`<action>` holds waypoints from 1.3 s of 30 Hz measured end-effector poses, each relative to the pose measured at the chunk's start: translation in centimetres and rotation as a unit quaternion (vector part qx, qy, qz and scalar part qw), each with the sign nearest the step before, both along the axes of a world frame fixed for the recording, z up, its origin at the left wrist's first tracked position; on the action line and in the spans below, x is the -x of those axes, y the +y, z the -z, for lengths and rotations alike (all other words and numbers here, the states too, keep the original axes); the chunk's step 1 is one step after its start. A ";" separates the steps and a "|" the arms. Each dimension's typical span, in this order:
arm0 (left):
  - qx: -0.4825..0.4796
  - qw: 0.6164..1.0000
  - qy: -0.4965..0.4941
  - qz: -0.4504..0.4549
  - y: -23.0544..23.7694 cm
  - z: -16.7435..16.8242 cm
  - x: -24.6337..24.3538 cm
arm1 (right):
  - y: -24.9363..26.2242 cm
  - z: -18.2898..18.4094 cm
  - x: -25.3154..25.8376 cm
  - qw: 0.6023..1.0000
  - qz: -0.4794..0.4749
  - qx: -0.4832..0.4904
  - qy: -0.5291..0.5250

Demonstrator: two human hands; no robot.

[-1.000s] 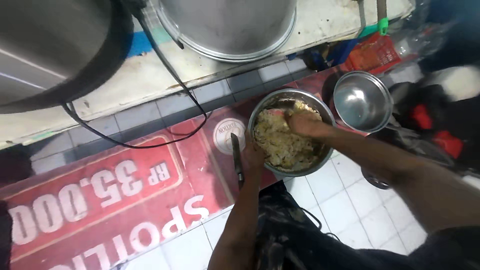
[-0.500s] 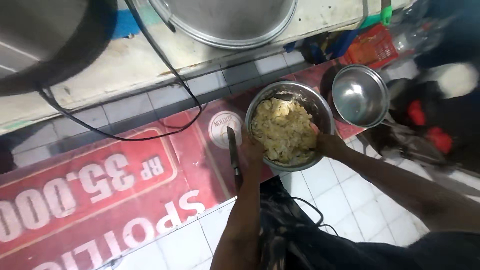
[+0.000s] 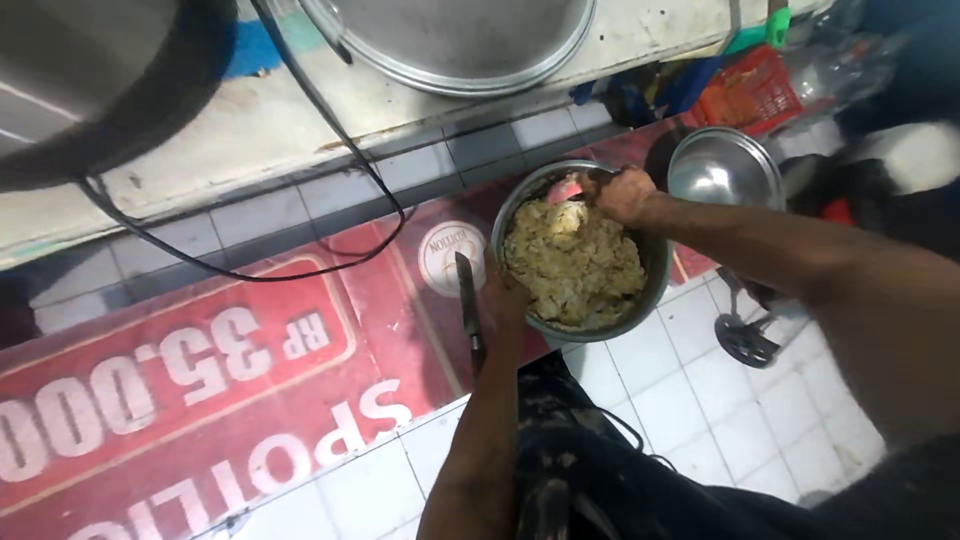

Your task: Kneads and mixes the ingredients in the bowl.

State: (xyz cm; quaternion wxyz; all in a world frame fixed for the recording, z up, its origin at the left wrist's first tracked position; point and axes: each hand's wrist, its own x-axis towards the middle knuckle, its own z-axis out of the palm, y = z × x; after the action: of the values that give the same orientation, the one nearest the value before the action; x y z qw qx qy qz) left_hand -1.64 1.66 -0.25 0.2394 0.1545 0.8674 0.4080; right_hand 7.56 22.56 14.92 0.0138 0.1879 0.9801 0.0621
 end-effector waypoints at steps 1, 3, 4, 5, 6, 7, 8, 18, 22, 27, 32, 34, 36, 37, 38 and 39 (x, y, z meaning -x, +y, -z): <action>0.000 1.000 0.002 0.001 -0.1 0.0 -0.1 | 2.1 2.6 -0.6 0.994 0.020 0.013 -0.106; 0.005 1.000 0.005 -0.002 0.0 -0.1 -0.1 | 4.0 4.8 -2.0 0.946 0.121 0.061 -0.294; 0.011 1.000 -0.002 -0.003 0.0 -0.3 -0.1 | 3.9 5.4 -3.6 0.926 0.169 0.081 -0.328; 0.017 1.000 -0.013 -0.003 0.0 -0.5 0.0 | 3.1 5.5 -5.3 0.911 0.214 0.104 -0.336; 0.019 1.000 -0.023 0.000 0.0 -0.8 0.1 | 1.9 5.2 -6.5 0.901 0.252 0.124 -0.330; 0.020 0.999 -0.029 -0.001 0.2 -1.0 0.2 | 0.8 4.4 -6.8 0.891 0.292 0.145 -0.317; 0.024 0.999 -0.033 0.000 0.3 -1.1 0.2 | 0.1 3.9 -6.9 0.881 0.334 0.165 -0.291; 0.025 0.998 -0.045 0.045 -0.1 -0.2 1.1 | 0.2 9.8 3.0 0.903 0.269 0.336 -0.027; 0.016 0.999 -0.031 0.035 -0.1 -0.3 0.6 | -4.5 6.0 6.0 0.926 0.112 0.262 -0.249; 0.006 0.999 -0.030 0.029 0.0 -0.7 0.5 | -6.4 2.7 2.6 0.919 0.199 0.223 -0.258; -0.001 0.999 -0.034 0.029 -0.1 -0.5 0.5 | -5.1 3.4 -2.7 0.882 0.401 0.207 -0.140; -0.002 0.999 -0.030 0.033 -0.3 -0.1 0.5 | -4.4 4.8 -3.8 0.849 0.469 0.210 -0.122; 0.004 0.999 -0.012 0.038 -0.2 0.2 0.6 | -3.3 6.3 -3.4 0.825 0.509 0.213 -0.118; 0.005 0.999 -0.006 0.040 -0.2 0.2 0.6 | -2.6 7.2 -2.8 0.819 0.516 0.223 -0.111; 0.004 0.999 -0.004 0.042 -0.1 0.2 0.6 | -2.1 8.1 -1.9 0.821 0.508 0.246 -0.087; 0.006 0.999 -0.005 0.045 -0.1 0.2 0.7 | -1.6 9.1 -0.8 0.828 0.485 0.278 -0.051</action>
State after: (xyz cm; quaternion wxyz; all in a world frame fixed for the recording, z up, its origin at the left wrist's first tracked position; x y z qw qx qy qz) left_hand -2.36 1.53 -0.43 0.2625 0.1898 0.8608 0.3924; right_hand 8.37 20.97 5.80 0.1440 0.6238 0.7367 -0.2178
